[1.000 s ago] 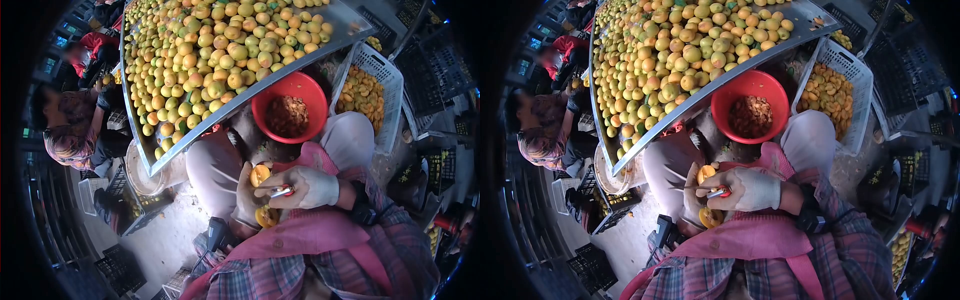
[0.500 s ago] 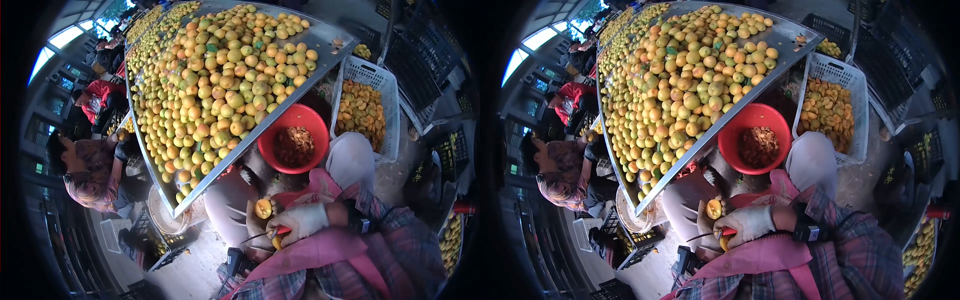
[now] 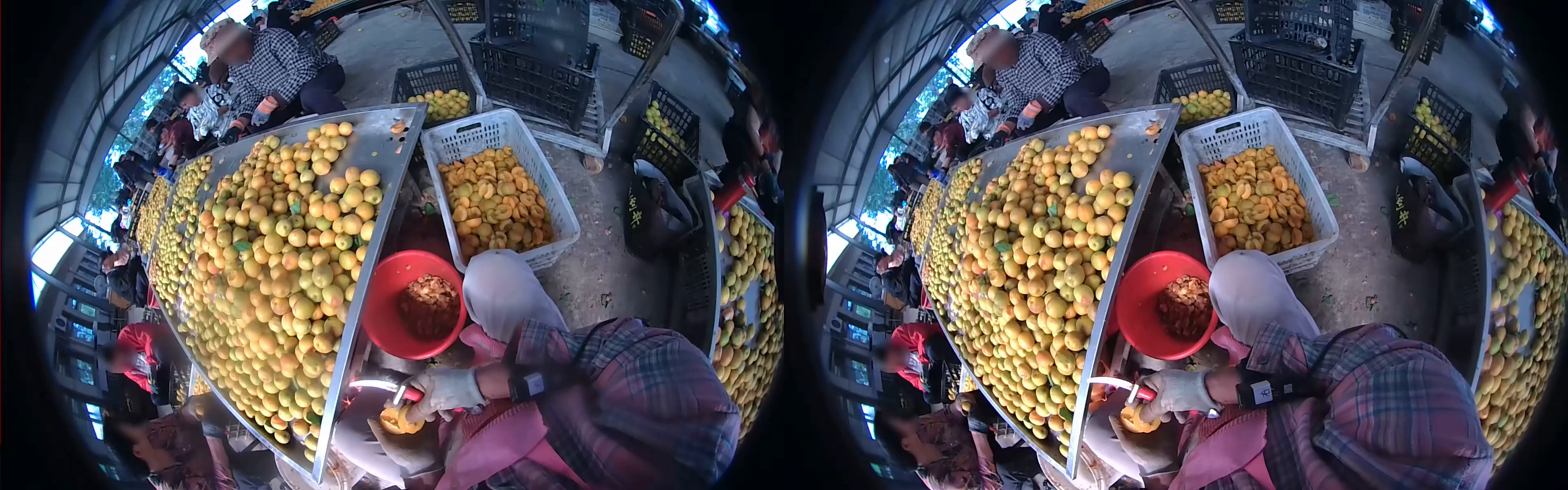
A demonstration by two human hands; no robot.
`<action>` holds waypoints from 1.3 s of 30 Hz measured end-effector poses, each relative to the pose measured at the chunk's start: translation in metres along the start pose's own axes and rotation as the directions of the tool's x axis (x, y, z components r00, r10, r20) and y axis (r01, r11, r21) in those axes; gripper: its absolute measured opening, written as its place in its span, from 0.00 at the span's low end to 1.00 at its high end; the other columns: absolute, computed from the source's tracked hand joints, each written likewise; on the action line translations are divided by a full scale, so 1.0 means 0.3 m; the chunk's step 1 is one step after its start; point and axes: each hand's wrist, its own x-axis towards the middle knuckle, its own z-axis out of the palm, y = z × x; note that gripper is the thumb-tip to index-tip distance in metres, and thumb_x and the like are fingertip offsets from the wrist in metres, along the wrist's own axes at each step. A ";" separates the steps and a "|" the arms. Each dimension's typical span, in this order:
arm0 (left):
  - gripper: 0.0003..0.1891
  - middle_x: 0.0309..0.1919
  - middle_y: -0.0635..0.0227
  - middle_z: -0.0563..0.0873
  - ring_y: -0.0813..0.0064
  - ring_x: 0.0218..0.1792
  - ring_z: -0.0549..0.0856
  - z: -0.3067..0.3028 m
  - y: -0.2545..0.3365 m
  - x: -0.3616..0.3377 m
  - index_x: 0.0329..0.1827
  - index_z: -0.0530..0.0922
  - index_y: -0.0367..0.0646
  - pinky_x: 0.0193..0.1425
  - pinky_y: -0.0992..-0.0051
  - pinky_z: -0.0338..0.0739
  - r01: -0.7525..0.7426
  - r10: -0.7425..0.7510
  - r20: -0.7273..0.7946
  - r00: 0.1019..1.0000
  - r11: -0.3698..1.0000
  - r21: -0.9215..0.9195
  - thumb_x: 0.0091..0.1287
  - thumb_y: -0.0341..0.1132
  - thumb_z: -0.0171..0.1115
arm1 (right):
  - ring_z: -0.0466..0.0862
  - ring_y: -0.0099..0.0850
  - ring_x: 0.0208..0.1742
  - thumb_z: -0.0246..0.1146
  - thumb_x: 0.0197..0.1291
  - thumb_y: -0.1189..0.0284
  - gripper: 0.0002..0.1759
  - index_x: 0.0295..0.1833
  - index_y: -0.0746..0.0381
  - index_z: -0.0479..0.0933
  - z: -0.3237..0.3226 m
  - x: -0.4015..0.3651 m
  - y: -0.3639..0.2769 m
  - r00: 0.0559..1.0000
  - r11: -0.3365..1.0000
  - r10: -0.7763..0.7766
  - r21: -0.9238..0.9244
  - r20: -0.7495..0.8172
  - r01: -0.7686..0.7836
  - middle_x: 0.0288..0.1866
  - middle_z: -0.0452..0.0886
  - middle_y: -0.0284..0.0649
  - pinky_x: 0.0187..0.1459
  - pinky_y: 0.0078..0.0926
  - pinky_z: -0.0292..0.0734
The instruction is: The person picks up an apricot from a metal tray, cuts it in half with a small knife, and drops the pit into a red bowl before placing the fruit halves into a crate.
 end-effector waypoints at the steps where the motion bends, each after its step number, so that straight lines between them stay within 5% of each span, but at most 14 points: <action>1: 0.32 0.54 0.62 0.80 0.65 0.59 0.76 0.008 0.018 0.009 0.65 0.65 0.39 0.70 0.62 0.65 0.244 -0.217 0.112 0.970 0.877 -0.415 0.73 0.59 0.44 | 0.75 0.19 0.24 0.68 0.60 0.63 0.27 0.65 0.56 0.73 -0.004 -0.013 -0.009 1.000 1.000 -0.013 -0.015 0.013 0.013 0.27 0.76 0.32 0.23 0.19 0.71; 2: 0.32 0.51 0.67 0.80 0.75 0.53 0.80 0.066 0.178 -0.018 0.67 0.57 0.38 0.73 0.70 0.61 0.356 -0.375 0.063 0.925 0.794 -0.493 0.66 0.42 0.62 | 0.76 0.19 0.24 0.67 0.60 0.61 0.26 0.63 0.57 0.73 -0.005 -0.004 0.016 0.999 0.999 -0.030 -0.011 0.019 0.030 0.27 0.76 0.32 0.23 0.19 0.72; 3: 0.30 0.52 0.65 0.80 0.75 0.52 0.80 0.051 0.175 -0.004 0.69 0.55 0.39 0.71 0.69 0.64 0.368 -0.302 0.213 0.929 0.809 -0.459 0.69 0.38 0.59 | 0.76 0.20 0.23 0.67 0.61 0.61 0.23 0.59 0.57 0.74 0.002 -0.011 0.015 0.996 0.995 -0.088 0.054 0.033 0.086 0.28 0.77 0.32 0.23 0.19 0.72; 6: 0.26 0.51 0.63 0.80 0.70 0.51 0.80 0.074 0.202 0.029 0.68 0.61 0.40 0.66 0.67 0.69 0.378 -0.316 0.211 0.925 0.813 -0.442 0.72 0.42 0.55 | 0.73 0.17 0.20 0.67 0.61 0.60 0.21 0.56 0.58 0.73 -0.002 -0.084 -0.060 0.999 0.994 -0.036 0.105 0.017 0.034 0.27 0.77 0.32 0.21 0.17 0.69; 9: 0.37 0.61 0.59 0.76 0.60 0.48 0.81 0.064 0.208 0.094 0.66 0.68 0.50 0.42 0.50 0.78 0.434 -0.277 0.390 0.878 0.806 -0.403 0.69 0.71 0.36 | 0.71 0.16 0.18 0.66 0.63 0.62 0.20 0.56 0.57 0.73 -0.039 -0.076 -0.035 0.993 0.952 -0.118 0.281 -0.023 0.120 0.26 0.76 0.32 0.19 0.17 0.68; 11: 0.38 0.62 0.61 0.75 0.60 0.52 0.79 0.151 0.314 0.069 0.70 0.66 0.47 0.56 0.56 0.75 0.304 -0.196 0.268 0.943 0.835 -0.459 0.70 0.68 0.40 | 0.78 0.19 0.28 0.68 0.61 0.64 0.15 0.50 0.58 0.77 -0.067 -0.102 -0.051 0.980 0.839 -0.163 0.507 -0.112 0.198 0.30 0.78 0.32 0.22 0.17 0.67; 13: 0.35 0.61 0.64 0.77 0.63 0.54 0.77 0.196 0.403 0.055 0.69 0.69 0.48 0.60 0.60 0.71 0.368 -0.174 0.363 0.916 0.726 -0.581 0.70 0.66 0.45 | 0.78 0.19 0.29 0.67 0.62 0.66 0.13 0.49 0.59 0.78 -0.155 -0.145 -0.070 0.959 0.840 -0.193 0.471 -0.208 0.271 0.32 0.80 0.33 0.23 0.17 0.66; 17: 0.32 0.58 0.66 0.78 0.67 0.54 0.74 0.173 0.361 0.085 0.65 0.73 0.48 0.58 0.63 0.70 0.418 -0.080 0.485 0.871 0.641 -0.644 0.70 0.63 0.49 | 0.79 0.19 0.29 0.68 0.61 0.66 0.15 0.49 0.62 0.80 -0.346 -0.314 -0.100 0.739 0.787 -0.165 0.365 -0.653 0.498 0.33 0.83 0.34 0.22 0.16 0.66; 19: 0.24 0.50 0.70 0.82 0.72 0.45 0.77 0.192 0.398 0.069 0.59 0.77 0.47 0.49 0.72 0.73 0.404 -0.148 0.415 0.898 0.651 -0.642 0.71 0.56 0.53 | 0.80 0.20 0.28 0.69 0.59 0.66 0.14 0.48 0.61 0.80 -0.442 -0.411 -0.088 0.522 0.831 -0.294 0.056 -0.801 0.554 0.34 0.84 0.34 0.21 0.17 0.65; 24: 0.23 0.53 0.62 0.80 0.65 0.51 0.79 0.145 0.303 0.126 0.62 0.72 0.44 0.58 0.67 0.72 0.390 -0.094 0.431 0.898 0.624 -0.677 0.74 0.50 0.50 | 0.82 0.21 0.26 0.68 0.60 0.68 0.10 0.45 0.59 0.80 -0.657 -0.517 0.047 0.333 0.763 0.016 0.227 -0.943 0.605 0.37 0.85 0.35 0.18 0.17 0.65; 29: 0.22 0.53 0.65 0.80 0.69 0.48 0.79 0.188 0.340 0.113 0.66 0.70 0.45 0.52 0.70 0.73 0.393 -0.169 0.388 0.906 0.675 -0.624 0.73 0.45 0.56 | 0.82 0.23 0.26 0.67 0.61 0.69 0.13 0.49 0.61 0.79 -0.487 -0.463 -0.054 0.425 0.768 -0.022 0.256 -0.905 0.587 0.39 0.85 0.36 0.19 0.17 0.66; 31: 0.26 0.57 0.64 0.79 0.70 0.52 0.78 0.203 0.366 0.086 0.70 0.66 0.42 0.57 0.71 0.72 0.237 -0.018 0.401 0.916 0.831 -0.504 0.73 0.42 0.56 | 0.85 0.26 0.32 0.66 0.61 0.70 0.16 0.52 0.63 0.78 -0.378 -0.404 -0.116 0.563 0.901 -0.241 0.033 -0.791 0.432 0.41 0.85 0.37 0.21 0.16 0.69; 34: 0.34 0.63 0.63 0.74 0.71 0.60 0.76 0.197 0.345 0.090 0.75 0.58 0.39 0.65 0.69 0.70 0.168 0.007 0.406 0.914 0.904 -0.393 0.70 0.37 0.62 | 0.86 0.27 0.41 0.63 0.64 0.69 0.17 0.55 0.65 0.77 -0.256 -0.279 -0.130 0.819 0.861 -0.300 0.231 -0.489 0.453 0.42 0.84 0.37 0.24 0.14 0.71; 39: 0.35 0.62 0.61 0.76 0.71 0.56 0.80 0.164 0.388 0.068 0.74 0.59 0.37 0.61 0.74 0.74 0.120 0.039 0.416 0.909 0.929 -0.349 0.68 0.39 0.64 | 0.77 0.18 0.16 0.63 0.65 0.62 0.21 0.57 0.64 0.73 -0.079 -0.097 -0.149 0.935 0.984 -0.129 0.077 -0.330 0.163 0.32 0.80 0.35 0.16 0.14 0.67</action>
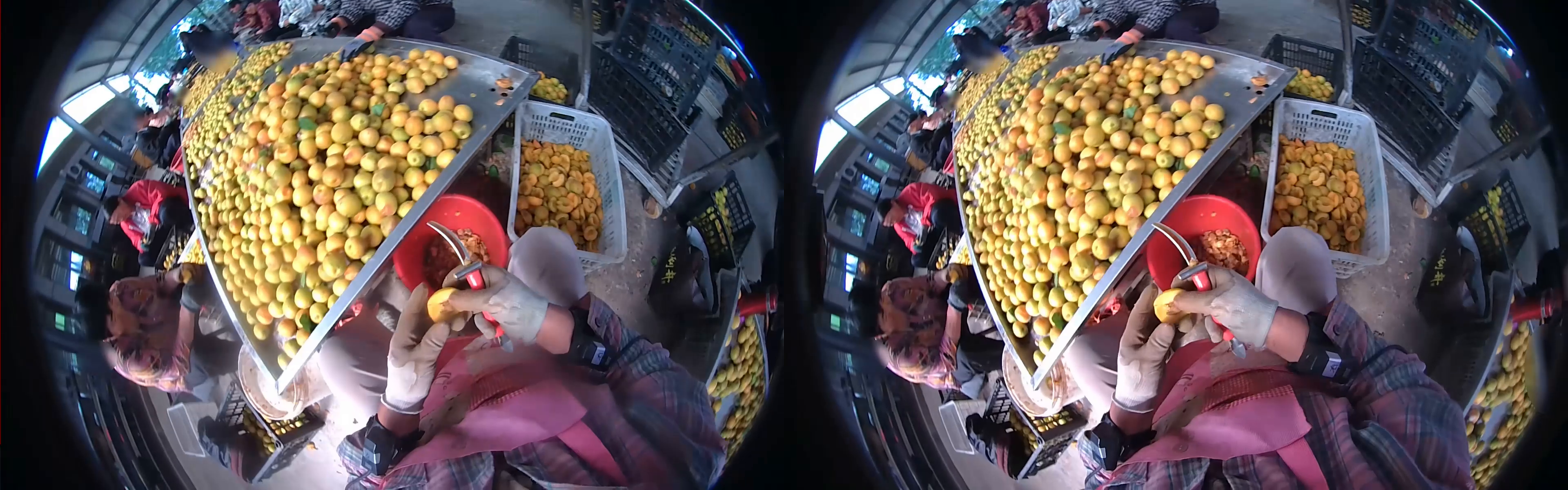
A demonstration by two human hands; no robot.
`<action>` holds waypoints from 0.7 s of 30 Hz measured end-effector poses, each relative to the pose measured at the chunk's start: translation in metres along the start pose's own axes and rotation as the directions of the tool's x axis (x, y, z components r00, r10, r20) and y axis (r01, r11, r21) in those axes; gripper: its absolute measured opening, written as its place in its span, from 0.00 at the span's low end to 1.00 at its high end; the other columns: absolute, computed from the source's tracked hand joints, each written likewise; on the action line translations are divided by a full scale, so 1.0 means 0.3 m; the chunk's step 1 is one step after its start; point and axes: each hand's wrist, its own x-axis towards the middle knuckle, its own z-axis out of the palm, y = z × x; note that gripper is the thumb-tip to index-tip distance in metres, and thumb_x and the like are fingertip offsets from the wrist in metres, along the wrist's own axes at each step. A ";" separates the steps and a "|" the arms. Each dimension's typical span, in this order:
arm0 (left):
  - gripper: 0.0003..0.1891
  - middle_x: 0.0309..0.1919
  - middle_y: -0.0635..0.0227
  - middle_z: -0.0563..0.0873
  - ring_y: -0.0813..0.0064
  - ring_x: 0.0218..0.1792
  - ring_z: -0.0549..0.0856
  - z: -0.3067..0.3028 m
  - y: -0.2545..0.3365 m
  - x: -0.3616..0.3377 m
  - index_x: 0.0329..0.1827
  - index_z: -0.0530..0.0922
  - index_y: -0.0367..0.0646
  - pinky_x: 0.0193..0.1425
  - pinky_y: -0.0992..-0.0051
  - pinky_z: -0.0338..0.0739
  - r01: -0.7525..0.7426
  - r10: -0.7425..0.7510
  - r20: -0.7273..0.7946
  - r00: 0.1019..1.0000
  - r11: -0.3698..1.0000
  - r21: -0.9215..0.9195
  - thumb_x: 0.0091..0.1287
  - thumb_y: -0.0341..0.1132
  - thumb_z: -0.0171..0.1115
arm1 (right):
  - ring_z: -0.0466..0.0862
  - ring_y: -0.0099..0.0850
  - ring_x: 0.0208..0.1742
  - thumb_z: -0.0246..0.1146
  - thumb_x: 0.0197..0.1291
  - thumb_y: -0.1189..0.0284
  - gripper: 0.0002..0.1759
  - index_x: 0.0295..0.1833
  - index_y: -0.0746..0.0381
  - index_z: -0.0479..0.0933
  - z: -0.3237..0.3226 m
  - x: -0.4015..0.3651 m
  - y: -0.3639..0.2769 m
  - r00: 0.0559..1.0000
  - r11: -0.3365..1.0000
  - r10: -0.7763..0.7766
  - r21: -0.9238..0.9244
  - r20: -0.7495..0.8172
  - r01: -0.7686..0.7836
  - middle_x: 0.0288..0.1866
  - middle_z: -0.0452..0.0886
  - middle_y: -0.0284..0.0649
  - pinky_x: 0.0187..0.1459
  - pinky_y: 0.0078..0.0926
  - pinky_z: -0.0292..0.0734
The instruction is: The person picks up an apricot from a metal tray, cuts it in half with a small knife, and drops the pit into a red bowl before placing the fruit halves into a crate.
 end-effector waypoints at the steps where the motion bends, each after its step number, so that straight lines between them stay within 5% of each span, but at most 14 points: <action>1: 0.32 0.60 0.61 0.78 0.71 0.55 0.81 -0.030 -0.014 -0.007 0.73 0.62 0.37 0.60 0.74 0.75 0.033 -0.032 -0.042 0.999 0.999 0.012 0.69 0.38 0.64 | 0.76 0.18 0.15 0.62 0.65 0.62 0.20 0.56 0.63 0.73 0.035 0.012 -0.009 0.999 0.999 0.028 -0.048 0.027 -0.027 0.31 0.80 0.35 0.16 0.15 0.67; 6: 0.20 0.52 0.60 0.82 0.72 0.49 0.84 -0.066 -0.015 -0.041 0.65 0.70 0.35 0.56 0.73 0.80 0.070 -0.126 -0.140 0.982 0.934 -0.351 0.73 0.33 0.57 | 0.78 0.18 0.18 0.61 0.67 0.62 0.16 0.53 0.61 0.75 0.090 0.041 -0.002 0.997 0.997 0.061 -0.043 0.053 -0.058 0.29 0.79 0.34 0.15 0.15 0.69; 8: 0.19 0.52 0.59 0.82 0.70 0.51 0.84 -0.100 -0.019 -0.057 0.61 0.71 0.36 0.56 0.71 0.81 0.166 -0.250 -0.110 0.962 0.855 -0.492 0.72 0.35 0.58 | 0.79 0.22 0.20 0.61 0.68 0.63 0.14 0.51 0.61 0.76 0.104 0.058 -0.009 0.994 0.997 0.015 0.082 -0.107 -0.006 0.30 0.80 0.37 0.16 0.17 0.70; 13: 0.17 0.64 0.52 0.72 0.58 0.58 0.81 -0.099 -0.034 -0.066 0.59 0.66 0.37 0.58 0.64 0.82 0.089 -0.161 -0.052 0.986 0.753 -0.651 0.67 0.26 0.47 | 0.71 0.22 0.17 0.53 0.71 0.69 0.10 0.46 0.64 0.74 0.100 0.046 -0.040 0.926 0.945 -0.323 -0.019 -0.195 0.325 0.19 0.66 0.30 0.20 0.23 0.68; 17: 0.19 0.64 0.51 0.73 0.56 0.59 0.81 -0.115 -0.072 -0.058 0.62 0.64 0.37 0.57 0.65 0.83 0.167 -0.120 0.117 0.986 0.622 -0.765 0.67 0.26 0.47 | 0.71 0.20 0.23 0.55 0.67 0.70 0.10 0.35 0.64 0.74 0.140 0.042 -0.023 0.792 0.839 -0.544 -0.187 -0.277 0.511 0.22 0.68 0.31 0.28 0.22 0.67; 19: 0.24 0.64 0.52 0.73 0.58 0.57 0.82 -0.083 -0.053 -0.061 0.67 0.62 0.37 0.52 0.70 0.85 0.120 -0.075 0.093 0.993 0.628 -0.769 0.67 0.24 0.48 | 0.70 0.23 0.23 0.51 0.67 0.73 0.12 0.28 0.63 0.66 0.187 0.025 -0.067 0.834 0.835 -0.525 0.089 -0.169 0.543 0.22 0.66 0.33 0.29 0.22 0.67; 21: 0.26 0.63 0.53 0.74 0.59 0.55 0.83 -0.074 -0.051 -0.073 0.69 0.60 0.37 0.50 0.72 0.85 0.103 -0.107 0.036 0.994 0.718 -0.688 0.67 0.22 0.50 | 0.69 0.24 0.22 0.49 0.66 0.73 0.13 0.27 0.62 0.63 0.208 0.037 -0.055 0.801 0.803 -0.578 0.065 -0.153 0.592 0.22 0.65 0.34 0.28 0.22 0.66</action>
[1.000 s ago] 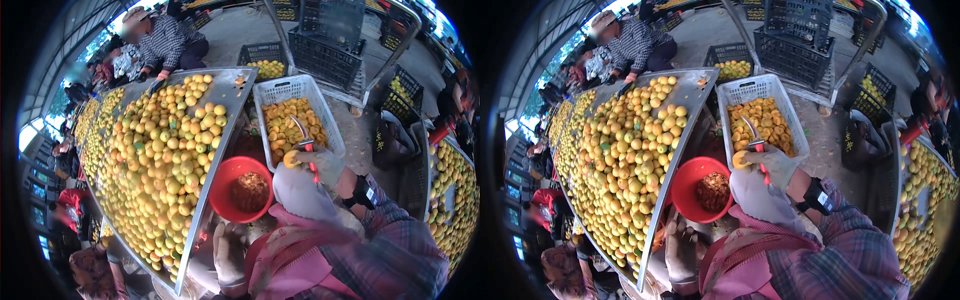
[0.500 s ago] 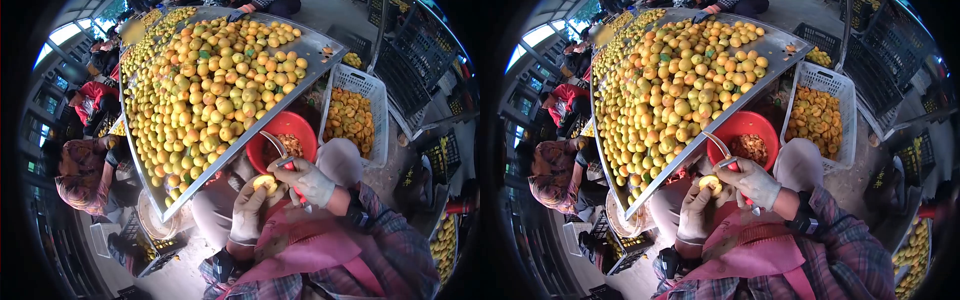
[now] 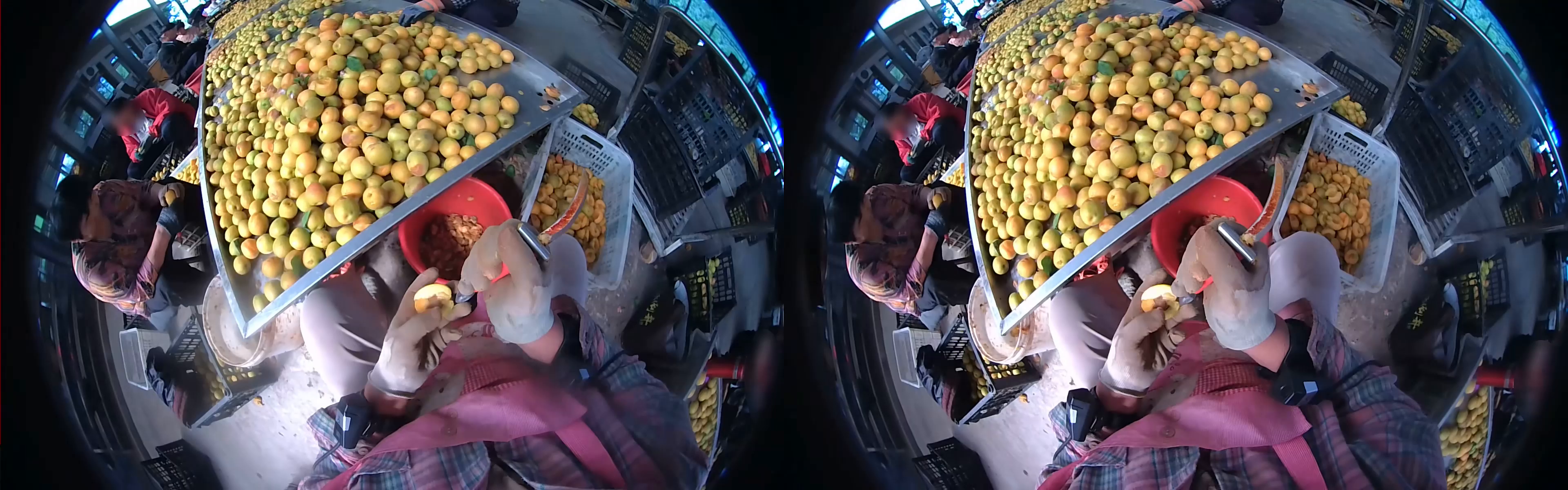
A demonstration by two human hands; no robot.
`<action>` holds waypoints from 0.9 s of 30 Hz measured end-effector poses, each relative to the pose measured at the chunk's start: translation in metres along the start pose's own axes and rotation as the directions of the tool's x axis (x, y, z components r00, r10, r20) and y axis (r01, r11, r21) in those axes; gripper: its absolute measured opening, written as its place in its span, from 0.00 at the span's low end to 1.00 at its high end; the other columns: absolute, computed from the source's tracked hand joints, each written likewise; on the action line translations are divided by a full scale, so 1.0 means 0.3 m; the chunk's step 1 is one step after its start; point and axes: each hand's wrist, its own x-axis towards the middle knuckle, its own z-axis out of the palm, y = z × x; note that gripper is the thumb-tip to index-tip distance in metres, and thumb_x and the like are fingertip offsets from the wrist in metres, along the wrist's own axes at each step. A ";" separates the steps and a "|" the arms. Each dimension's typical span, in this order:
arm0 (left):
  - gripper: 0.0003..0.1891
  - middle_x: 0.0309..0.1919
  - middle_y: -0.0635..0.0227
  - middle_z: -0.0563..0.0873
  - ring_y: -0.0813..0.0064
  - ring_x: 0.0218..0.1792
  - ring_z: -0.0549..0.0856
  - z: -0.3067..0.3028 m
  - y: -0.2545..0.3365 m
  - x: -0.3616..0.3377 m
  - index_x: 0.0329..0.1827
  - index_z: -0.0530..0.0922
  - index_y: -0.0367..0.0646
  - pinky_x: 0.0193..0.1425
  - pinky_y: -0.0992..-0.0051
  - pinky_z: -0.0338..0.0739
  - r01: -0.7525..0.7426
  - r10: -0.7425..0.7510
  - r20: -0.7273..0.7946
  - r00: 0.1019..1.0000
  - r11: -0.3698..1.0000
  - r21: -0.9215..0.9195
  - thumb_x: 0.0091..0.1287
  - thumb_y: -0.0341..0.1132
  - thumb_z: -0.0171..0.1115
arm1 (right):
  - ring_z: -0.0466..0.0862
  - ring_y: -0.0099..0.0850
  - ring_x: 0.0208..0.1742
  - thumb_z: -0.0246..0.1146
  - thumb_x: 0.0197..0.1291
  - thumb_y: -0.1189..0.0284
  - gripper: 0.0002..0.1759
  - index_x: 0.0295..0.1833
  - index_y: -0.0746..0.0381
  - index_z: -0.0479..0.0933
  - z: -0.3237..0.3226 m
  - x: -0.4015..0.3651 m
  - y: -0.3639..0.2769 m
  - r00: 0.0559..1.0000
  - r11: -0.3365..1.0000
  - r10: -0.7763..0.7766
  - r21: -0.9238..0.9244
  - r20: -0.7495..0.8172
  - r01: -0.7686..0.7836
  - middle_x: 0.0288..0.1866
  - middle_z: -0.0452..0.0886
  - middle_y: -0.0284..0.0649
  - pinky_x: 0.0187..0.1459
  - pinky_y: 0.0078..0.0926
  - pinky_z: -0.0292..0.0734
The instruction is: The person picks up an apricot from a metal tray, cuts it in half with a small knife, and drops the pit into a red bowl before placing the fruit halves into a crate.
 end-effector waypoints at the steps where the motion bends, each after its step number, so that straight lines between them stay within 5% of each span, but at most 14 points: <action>1: 0.28 0.61 0.53 0.75 0.61 0.54 0.84 0.001 -0.004 -0.003 0.72 0.59 0.37 0.48 0.73 0.86 -0.011 0.018 -0.060 0.998 0.993 0.121 0.67 0.21 0.51 | 0.69 0.25 0.22 0.48 0.65 0.74 0.14 0.25 0.62 0.59 0.007 -0.003 0.009 0.998 0.998 -0.063 -0.013 0.017 0.063 0.21 0.64 0.34 0.28 0.23 0.66; 3: 0.29 0.56 0.57 0.79 0.67 0.50 0.86 0.003 -0.007 -0.003 0.73 0.58 0.37 0.43 0.78 0.84 -0.019 0.032 -0.063 0.998 0.980 0.198 0.68 0.21 0.54 | 0.70 0.26 0.22 0.51 0.61 0.77 0.12 0.25 0.62 0.61 0.013 -0.012 0.020 0.996 0.996 -0.087 0.016 0.011 0.087 0.22 0.66 0.36 0.27 0.24 0.66; 5: 0.29 0.51 0.61 0.82 0.72 0.46 0.87 0.019 0.001 -0.010 0.72 0.59 0.37 0.38 0.81 0.81 0.041 0.028 -0.122 0.992 0.849 0.526 0.69 0.24 0.56 | 0.72 0.26 0.22 0.53 0.58 0.79 0.10 0.25 0.62 0.63 0.007 -0.018 0.030 0.982 0.964 -0.184 -0.190 0.040 0.188 0.22 0.68 0.36 0.25 0.24 0.67; 9: 0.25 0.43 0.67 0.83 0.80 0.37 0.84 0.073 0.011 -0.016 0.67 0.66 0.36 0.34 0.82 0.78 0.073 0.013 -0.128 0.992 0.764 0.641 0.68 0.29 0.61 | 0.74 0.26 0.23 0.54 0.55 0.80 0.07 0.26 0.62 0.65 -0.008 -0.024 0.051 0.955 0.939 -0.257 -0.196 0.148 0.283 0.24 0.71 0.36 0.25 0.24 0.68; 11: 0.23 0.42 0.67 0.83 0.81 0.36 0.83 0.091 0.014 -0.020 0.65 0.68 0.36 0.34 0.82 0.78 0.090 0.013 -0.149 0.989 0.745 0.661 0.68 0.30 0.61 | 0.74 0.25 0.23 0.53 0.55 0.79 0.05 0.27 0.63 0.66 -0.007 -0.040 0.062 0.989 0.979 -0.045 0.203 0.142 0.016 0.24 0.72 0.35 0.25 0.24 0.70; 17: 0.19 0.40 0.67 0.82 0.81 0.36 0.81 0.076 -0.015 -0.025 0.60 0.69 0.34 0.40 0.81 0.77 0.021 0.050 -0.078 0.996 0.699 0.715 0.68 0.30 0.58 | 0.76 0.29 0.23 0.59 0.55 0.74 0.03 0.30 0.58 0.72 -0.058 -0.078 0.076 0.969 0.999 -0.042 0.012 0.244 0.041 0.27 0.75 0.35 0.25 0.26 0.71; 19: 0.20 0.39 0.65 0.81 0.77 0.38 0.81 0.042 -0.012 -0.025 0.61 0.67 0.34 0.43 0.78 0.76 -0.119 0.095 0.076 0.993 0.651 0.749 0.66 0.29 0.55 | 0.78 0.36 0.23 0.62 0.52 0.74 0.04 0.31 0.57 0.73 -0.049 -0.042 0.069 0.897 0.920 -0.169 -0.262 0.408 0.292 0.26 0.76 0.37 0.24 0.30 0.72; 20: 0.20 0.39 0.65 0.81 0.77 0.38 0.81 0.042 -0.011 -0.028 0.60 0.66 0.34 0.44 0.78 0.76 -0.094 0.097 0.043 0.994 0.614 0.784 0.66 0.29 0.55 | 0.78 0.41 0.23 0.62 0.51 0.75 0.04 0.30 0.57 0.73 -0.041 -0.029 0.068 0.838 0.849 -0.291 -0.279 0.461 0.448 0.24 0.76 0.40 0.23 0.33 0.72; 21: 0.21 0.39 0.65 0.80 0.76 0.39 0.81 0.040 -0.017 -0.034 0.60 0.66 0.34 0.44 0.77 0.76 -0.062 0.100 0.005 0.995 0.574 0.817 0.65 0.30 0.55 | 0.79 0.38 0.23 0.63 0.50 0.77 0.05 0.30 0.57 0.73 -0.031 -0.031 0.068 0.868 0.894 -0.234 -0.255 0.437 0.369 0.24 0.75 0.38 0.23 0.32 0.73; 23: 0.21 0.40 0.64 0.80 0.77 0.39 0.81 -0.023 -0.027 -0.037 0.60 0.66 0.34 0.44 0.77 0.76 -0.173 0.118 0.131 0.984 0.513 0.841 0.64 0.27 0.53 | 0.78 0.36 0.23 0.64 0.51 0.77 0.06 0.32 0.58 0.74 -0.023 0.001 0.051 0.742 0.771 -0.353 -0.272 0.569 0.576 0.24 0.74 0.36 0.22 0.31 0.72; 25: 0.21 0.40 0.64 0.81 0.76 0.41 0.81 0.005 -0.015 -0.031 0.62 0.65 0.34 0.45 0.78 0.76 -0.226 0.094 0.207 0.974 0.465 0.856 0.64 0.22 0.50 | 0.78 0.37 0.22 0.67 0.50 0.77 0.08 0.34 0.60 0.74 -0.011 0.015 0.064 0.494 0.410 -0.596 -0.289 0.633 0.865 0.22 0.71 0.36 0.21 0.31 0.72; 26: 0.22 0.43 0.64 0.80 0.75 0.43 0.82 -0.026 -0.021 -0.035 0.64 0.64 0.35 0.47 0.77 0.77 -0.219 0.076 0.210 0.975 0.508 0.833 0.65 0.23 0.51 | 0.76 0.38 0.20 0.68 0.50 0.78 0.09 0.33 0.60 0.73 -0.011 0.003 0.082 0.663 0.664 -0.450 -0.272 0.598 0.696 0.20 0.69 0.37 0.19 0.32 0.70; 27: 0.23 0.46 0.63 0.80 0.74 0.46 0.82 -0.062 -0.029 -0.040 0.65 0.63 0.35 0.50 0.77 0.78 -0.208 0.057 0.212 0.976 0.553 0.807 0.66 0.23 0.51 | 0.76 0.38 0.20 0.68 0.50 0.78 0.09 0.33 0.60 0.73 -0.010 -0.006 0.101 0.662 0.657 -0.465 -0.272 0.588 0.703 0.20 0.69 0.37 0.19 0.32 0.70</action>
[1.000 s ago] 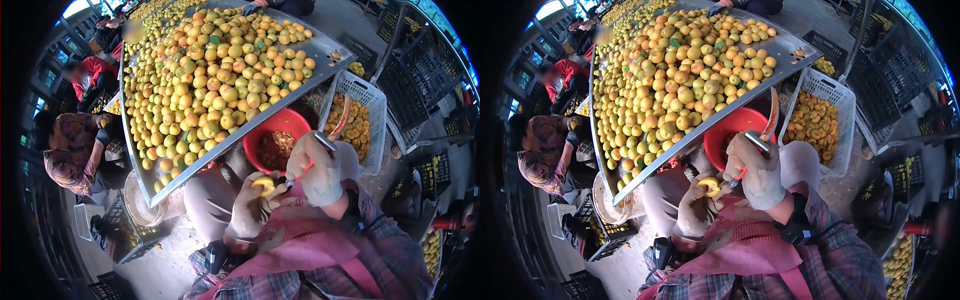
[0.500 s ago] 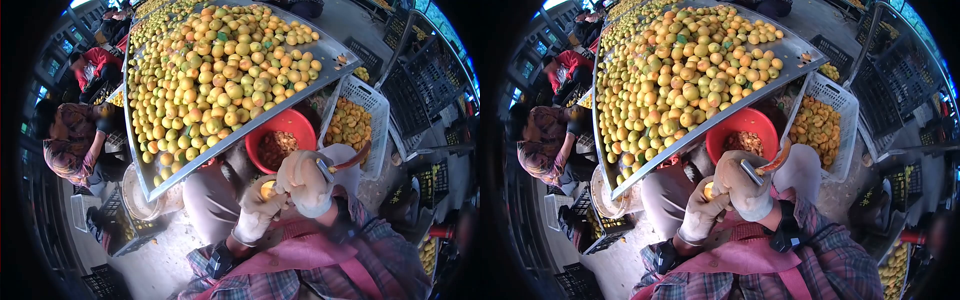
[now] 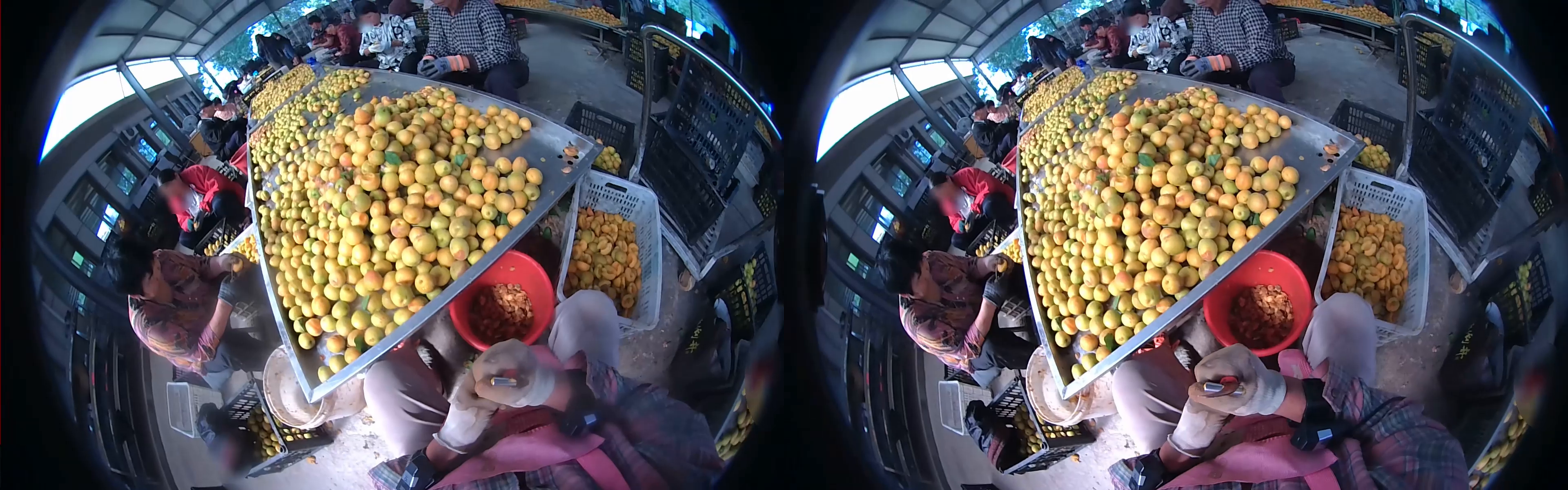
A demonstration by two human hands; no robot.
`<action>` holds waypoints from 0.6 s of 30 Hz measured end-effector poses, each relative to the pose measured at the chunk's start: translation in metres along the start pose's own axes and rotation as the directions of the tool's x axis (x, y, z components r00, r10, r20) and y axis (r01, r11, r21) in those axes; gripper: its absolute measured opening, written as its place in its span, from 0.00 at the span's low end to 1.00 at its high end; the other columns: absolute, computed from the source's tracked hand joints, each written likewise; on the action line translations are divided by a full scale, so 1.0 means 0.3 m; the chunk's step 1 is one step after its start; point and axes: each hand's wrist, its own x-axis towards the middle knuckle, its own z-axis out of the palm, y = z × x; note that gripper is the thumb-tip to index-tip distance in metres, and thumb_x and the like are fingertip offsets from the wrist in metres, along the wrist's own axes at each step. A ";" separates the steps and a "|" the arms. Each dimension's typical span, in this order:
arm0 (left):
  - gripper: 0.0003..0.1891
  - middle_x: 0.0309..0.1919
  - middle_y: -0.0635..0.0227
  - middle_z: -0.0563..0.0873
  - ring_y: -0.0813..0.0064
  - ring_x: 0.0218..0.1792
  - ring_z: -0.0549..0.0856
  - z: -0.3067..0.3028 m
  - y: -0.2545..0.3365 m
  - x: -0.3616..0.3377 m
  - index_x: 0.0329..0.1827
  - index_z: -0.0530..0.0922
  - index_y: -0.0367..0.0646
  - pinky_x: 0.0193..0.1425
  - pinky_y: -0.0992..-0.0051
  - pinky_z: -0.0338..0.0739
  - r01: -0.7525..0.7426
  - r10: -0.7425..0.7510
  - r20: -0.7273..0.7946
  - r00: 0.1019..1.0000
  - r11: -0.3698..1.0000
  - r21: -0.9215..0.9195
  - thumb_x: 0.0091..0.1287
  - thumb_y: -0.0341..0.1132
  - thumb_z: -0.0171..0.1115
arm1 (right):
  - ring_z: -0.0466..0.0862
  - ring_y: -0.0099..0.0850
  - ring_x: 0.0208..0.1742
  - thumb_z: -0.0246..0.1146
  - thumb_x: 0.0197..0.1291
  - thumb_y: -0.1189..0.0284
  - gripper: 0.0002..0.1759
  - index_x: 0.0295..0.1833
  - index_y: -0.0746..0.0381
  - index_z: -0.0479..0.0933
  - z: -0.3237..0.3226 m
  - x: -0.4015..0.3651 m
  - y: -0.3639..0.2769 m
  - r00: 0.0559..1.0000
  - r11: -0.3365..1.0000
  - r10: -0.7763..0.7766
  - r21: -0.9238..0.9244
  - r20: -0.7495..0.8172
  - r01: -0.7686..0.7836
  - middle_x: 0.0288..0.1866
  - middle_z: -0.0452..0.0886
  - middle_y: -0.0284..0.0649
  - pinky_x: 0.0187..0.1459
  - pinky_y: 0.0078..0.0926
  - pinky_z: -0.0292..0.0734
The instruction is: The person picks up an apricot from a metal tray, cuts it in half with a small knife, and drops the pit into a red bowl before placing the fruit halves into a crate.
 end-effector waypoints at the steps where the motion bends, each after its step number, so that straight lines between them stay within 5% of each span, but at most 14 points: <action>1: 0.23 0.46 0.63 0.80 0.74 0.46 0.82 -0.006 -0.028 -0.014 0.65 0.63 0.35 0.50 0.77 0.78 0.000 0.000 0.013 1.000 1.000 0.012 0.66 0.23 0.51 | 0.75 0.38 0.19 0.68 0.50 0.78 0.10 0.32 0.61 0.72 0.014 -0.010 0.003 0.999 0.995 0.033 0.090 -0.023 -0.031 0.19 0.68 0.37 0.18 0.32 0.68; 4: 0.23 0.53 0.60 0.77 0.71 0.51 0.82 -0.005 -0.091 -0.029 0.68 0.61 0.36 0.55 0.75 0.79 0.001 -0.003 -0.050 0.999 1.000 -0.029 0.70 0.26 0.50 | 0.72 0.39 0.17 0.69 0.52 0.76 0.13 0.26 0.61 0.68 0.020 -0.024 0.003 0.992 0.965 0.124 0.231 0.010 -0.123 0.17 0.65 0.39 0.18 0.35 0.62; 6: 0.22 0.57 0.56 0.75 0.67 0.54 0.82 -0.005 -0.146 -0.022 0.69 0.60 0.37 0.58 0.73 0.80 0.206 -0.245 -0.106 0.964 0.935 -0.289 0.74 0.28 0.47 | 0.80 0.36 0.23 0.62 0.58 0.76 0.10 0.25 0.64 0.72 -0.014 -0.018 -0.020 0.888 0.930 0.310 0.088 0.340 -0.358 0.21 0.78 0.39 0.24 0.28 0.71; 7: 0.20 0.57 0.56 0.75 0.65 0.53 0.82 -0.060 -0.327 -0.013 0.68 0.61 0.37 0.56 0.72 0.81 0.230 -0.323 -0.009 0.947 0.693 -0.683 0.74 0.27 0.45 | 0.80 0.36 0.24 0.62 0.58 0.75 0.09 0.26 0.65 0.73 0.004 -0.024 -0.012 0.956 0.948 0.200 0.205 0.216 -0.245 0.23 0.78 0.40 0.24 0.28 0.70; 8: 0.20 0.57 0.56 0.75 0.65 0.53 0.82 -0.052 -0.337 -0.014 0.68 0.61 0.37 0.56 0.72 0.81 0.236 -0.325 -0.005 0.946 0.695 -0.680 0.74 0.27 0.45 | 0.80 0.36 0.24 0.62 0.58 0.75 0.09 0.26 0.65 0.73 0.008 -0.019 -0.015 0.957 0.948 0.202 0.204 0.210 -0.245 0.23 0.78 0.40 0.24 0.28 0.70; 10: 0.18 0.53 0.59 0.77 0.68 0.51 0.83 -0.029 -0.293 -0.002 0.66 0.64 0.37 0.54 0.73 0.81 0.158 -0.309 -0.079 0.948 0.670 -0.726 0.75 0.31 0.48 | 0.70 0.42 0.18 0.68 0.55 0.71 0.21 0.20 0.62 0.63 0.009 -0.013 -0.026 0.960 0.906 0.236 0.323 0.154 -0.274 0.17 0.62 0.41 0.22 0.39 0.61; 11: 0.18 0.53 0.59 0.77 0.68 0.51 0.83 -0.018 -0.266 -0.003 0.66 0.64 0.37 0.54 0.73 0.81 0.161 -0.311 -0.077 0.947 0.670 -0.724 0.75 0.31 0.48 | 0.70 0.42 0.18 0.68 0.55 0.71 0.21 0.20 0.62 0.63 0.013 -0.027 -0.013 0.960 0.906 0.236 0.323 0.151 -0.274 0.17 0.62 0.41 0.22 0.39 0.61; 12: 0.18 0.49 0.60 0.79 0.71 0.47 0.83 0.023 -0.125 0.017 0.64 0.64 0.36 0.51 0.74 0.81 0.082 -0.121 -0.128 0.984 0.958 -0.274 0.74 0.33 0.50 | 0.72 0.40 0.19 0.69 0.54 0.70 0.17 0.23 0.61 0.66 0.025 -0.056 0.015 0.971 0.938 0.211 0.255 0.111 -0.233 0.20 0.65 0.40 0.22 0.36 0.64; 13: 0.19 0.46 0.62 0.80 0.74 0.43 0.83 0.042 -0.030 0.027 0.63 0.65 0.36 0.47 0.75 0.80 -0.050 0.071 -0.073 0.995 0.967 0.249 0.74 0.35 0.52 | 0.74 0.38 0.20 0.69 0.53 0.70 0.15 0.26 0.60 0.69 0.036 -0.087 0.045 0.980 0.963 0.183 0.186 0.074 -0.194 0.23 0.69 0.39 0.22 0.33 0.68; 14: 0.19 0.46 0.62 0.80 0.74 0.43 0.83 0.030 0.000 0.021 0.63 0.65 0.36 0.47 0.75 0.80 -0.047 0.067 -0.074 0.995 0.967 0.249 0.74 0.35 0.52 | 0.76 0.36 0.22 0.70 0.52 0.70 0.12 0.29 0.60 0.71 0.040 -0.109 0.063 0.987 0.981 0.154 0.115 0.040 -0.157 0.26 0.72 0.38 0.23 0.31 0.71; 16: 0.20 0.40 0.64 0.81 0.78 0.35 0.81 0.016 0.038 0.010 0.62 0.65 0.36 0.40 0.78 0.78 0.149 -0.168 -0.003 0.986 0.861 0.486 0.73 0.37 0.56 | 0.78 0.34 0.24 0.69 0.51 0.72 0.11 0.37 0.60 0.75 0.016 -0.098 0.062 0.996 0.998 0.033 -0.059 -0.089 -0.038 0.31 0.74 0.36 0.23 0.29 0.74; 17: 0.20 0.39 0.64 0.80 0.79 0.31 0.80 0.041 0.049 0.028 0.62 0.65 0.36 0.36 0.79 0.77 0.096 -0.079 -0.062 0.995 0.938 0.335 0.73 0.37 0.56 | 0.78 0.34 0.23 0.69 0.48 0.76 0.14 0.43 0.59 0.77 -0.016 -0.061 0.062 0.957 0.925 -0.273 -0.299 -0.098 0.233 0.30 0.74 0.35 0.21 0.27 0.73; 18: 0.21 0.40 0.64 0.81 0.79 0.34 0.81 0.050 0.061 0.042 0.63 0.65 0.36 0.37 0.79 0.78 0.318 -0.337 -0.132 0.932 0.937 -0.148 0.74 0.38 0.56 | 0.77 0.34 0.23 0.68 0.45 0.79 0.19 0.46 0.57 0.78 -0.017 -0.071 0.055 0.984 0.995 -0.040 -0.095 -0.176 0.024 0.31 0.75 0.36 0.21 0.27 0.73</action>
